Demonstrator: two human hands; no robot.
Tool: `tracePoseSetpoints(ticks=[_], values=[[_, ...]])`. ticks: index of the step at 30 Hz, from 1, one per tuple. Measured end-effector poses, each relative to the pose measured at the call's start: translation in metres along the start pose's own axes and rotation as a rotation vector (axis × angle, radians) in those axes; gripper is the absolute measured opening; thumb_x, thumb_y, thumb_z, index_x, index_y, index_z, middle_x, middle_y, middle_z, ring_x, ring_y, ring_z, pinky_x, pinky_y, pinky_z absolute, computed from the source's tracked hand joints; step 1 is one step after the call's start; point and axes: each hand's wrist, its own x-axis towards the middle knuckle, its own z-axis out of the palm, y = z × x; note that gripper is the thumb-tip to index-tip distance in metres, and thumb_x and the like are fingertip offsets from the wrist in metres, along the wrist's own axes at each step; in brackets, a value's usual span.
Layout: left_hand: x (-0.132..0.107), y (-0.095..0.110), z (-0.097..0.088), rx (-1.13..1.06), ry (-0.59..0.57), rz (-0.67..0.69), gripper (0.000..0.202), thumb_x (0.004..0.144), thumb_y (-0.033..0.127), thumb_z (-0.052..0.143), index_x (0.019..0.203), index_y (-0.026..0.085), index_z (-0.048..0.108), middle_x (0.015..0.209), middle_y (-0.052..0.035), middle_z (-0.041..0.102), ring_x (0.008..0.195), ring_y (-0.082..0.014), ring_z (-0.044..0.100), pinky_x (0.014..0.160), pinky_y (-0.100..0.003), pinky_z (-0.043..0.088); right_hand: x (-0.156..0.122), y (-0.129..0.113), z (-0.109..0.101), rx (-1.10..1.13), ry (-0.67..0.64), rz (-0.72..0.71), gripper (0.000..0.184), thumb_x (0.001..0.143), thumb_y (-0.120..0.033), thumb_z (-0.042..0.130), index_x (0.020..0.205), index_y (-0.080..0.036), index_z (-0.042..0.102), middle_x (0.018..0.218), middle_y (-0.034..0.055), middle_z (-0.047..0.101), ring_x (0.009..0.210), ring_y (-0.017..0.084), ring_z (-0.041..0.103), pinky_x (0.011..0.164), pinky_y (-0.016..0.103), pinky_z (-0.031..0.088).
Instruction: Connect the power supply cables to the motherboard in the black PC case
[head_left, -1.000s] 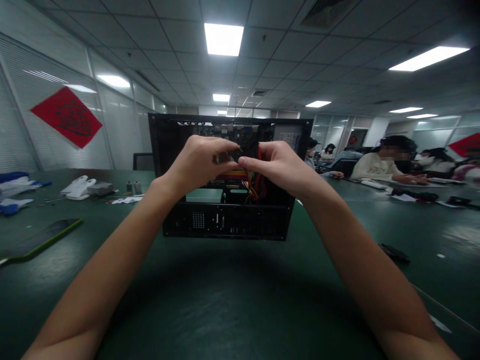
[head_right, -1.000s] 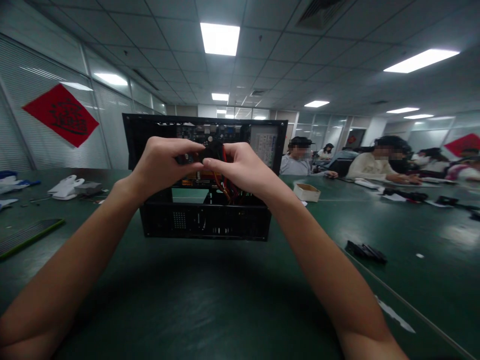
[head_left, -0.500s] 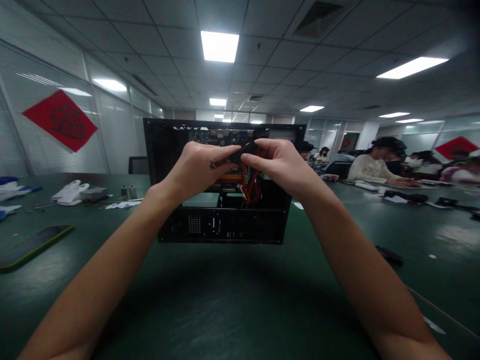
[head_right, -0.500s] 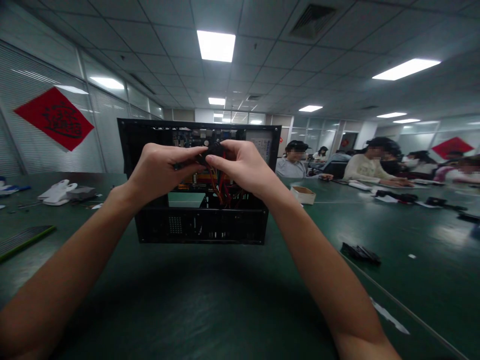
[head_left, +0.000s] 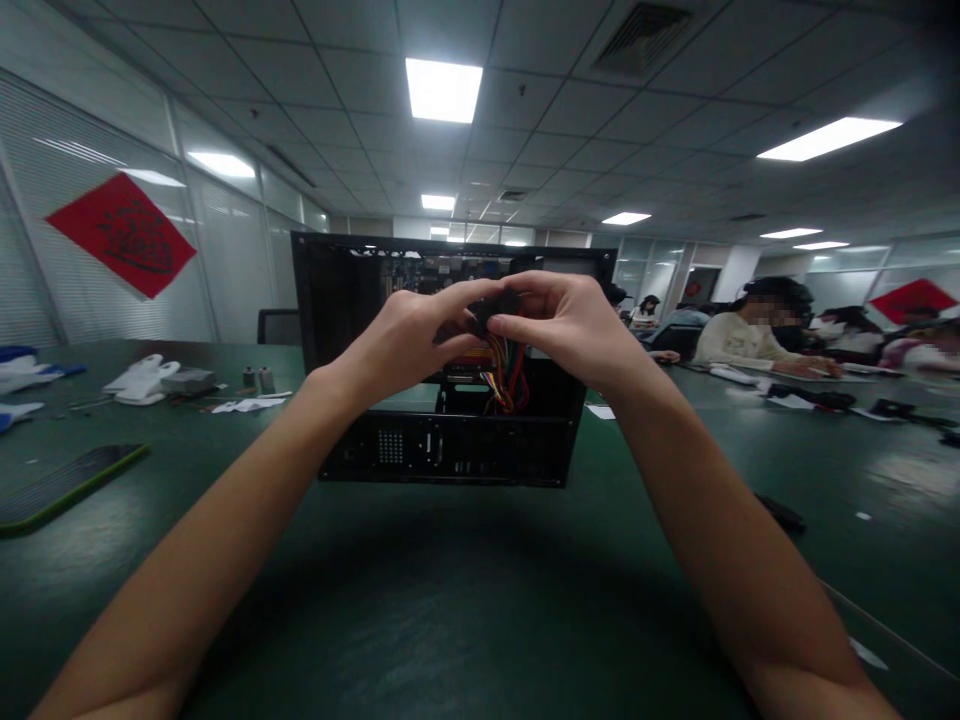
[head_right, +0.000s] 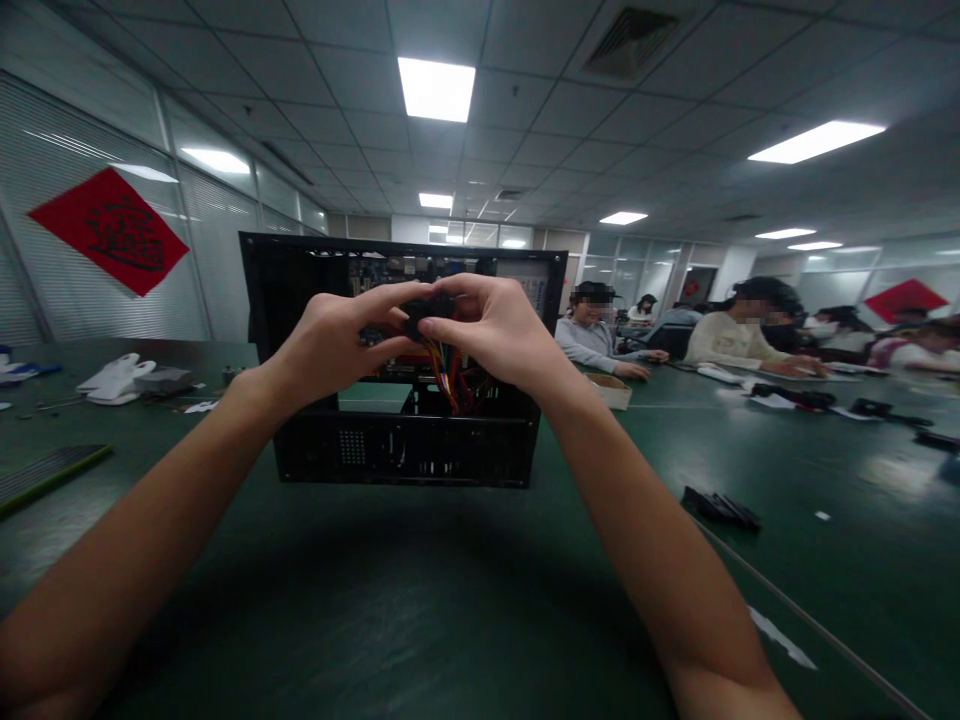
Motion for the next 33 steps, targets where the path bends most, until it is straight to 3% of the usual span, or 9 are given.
tracePoseSetpoints(ticks=[8,14,18,27,30,33], values=[[-0.002,-0.004,0.001,0.121,0.051,0.08,0.043,0.095,0.037,0.061,0.133,0.02,0.053,0.093,-0.0017,0.074,0.081,-0.0136,0.072,0.076,-0.023,0.058,0.0,0.002,-0.001,-0.027,-0.037,-0.027,0.043,0.077,-0.036,0.077,0.112,-0.013,0.066,0.086,0.0045,0.071,0.076,0.018,0.068,0.063,0.031,0.059],[-0.003,-0.006,0.001,0.346,0.193,0.214,0.026,0.097,0.031,0.056,0.121,0.022,0.059,0.115,-0.0067,0.067,0.103,-0.0179,0.066,0.086,-0.031,0.057,0.002,0.003,0.002,-0.009,0.053,-0.102,0.038,0.078,-0.04,0.077,0.105,-0.016,0.066,0.086,0.0017,0.068,0.077,0.015,0.065,0.067,0.029,0.058],[-0.004,-0.007,0.002,0.424,0.206,0.265,0.021,0.099,0.029,0.052,0.118,0.025,0.06,0.117,-0.0047,0.066,0.103,-0.0186,0.065,0.085,-0.035,0.057,0.002,0.003,0.002,-0.011,0.071,-0.125,0.037,0.077,-0.041,0.079,0.101,-0.016,0.066,0.089,0.0022,0.067,0.082,0.015,0.064,0.073,0.029,0.057],[-0.01,-0.018,0.01,0.429,0.129,0.15,0.024,0.099,0.033,0.049,0.116,0.026,0.065,0.115,-0.0054,0.07,0.101,-0.0193,0.066,0.084,-0.035,0.055,0.003,0.006,0.009,-0.121,0.066,-0.131,0.03,0.085,-0.042,0.069,0.104,-0.018,0.068,0.102,0.0048,0.068,0.092,0.018,0.062,0.079,0.032,0.055],[-0.013,-0.026,0.014,0.417,0.15,0.121,0.024,0.098,0.033,0.052,0.114,0.025,0.067,0.115,-0.0061,0.071,0.1,-0.019,0.067,0.084,-0.034,0.054,0.003,0.01,0.011,-0.309,0.145,-0.23,0.021,0.094,-0.031,0.055,0.104,-0.019,0.069,0.109,0.0068,0.066,0.102,0.02,0.061,0.087,0.035,0.053],[-0.015,-0.031,0.018,0.408,0.176,0.078,0.025,0.097,0.034,0.053,0.112,0.023,0.069,0.114,-0.0068,0.072,0.099,-0.0189,0.067,0.084,-0.034,0.053,0.003,0.018,0.013,-0.574,0.177,-0.4,0.029,0.096,-0.017,0.041,0.106,-0.02,0.068,0.119,0.0091,0.061,0.116,0.022,0.057,0.099,0.039,0.048]])
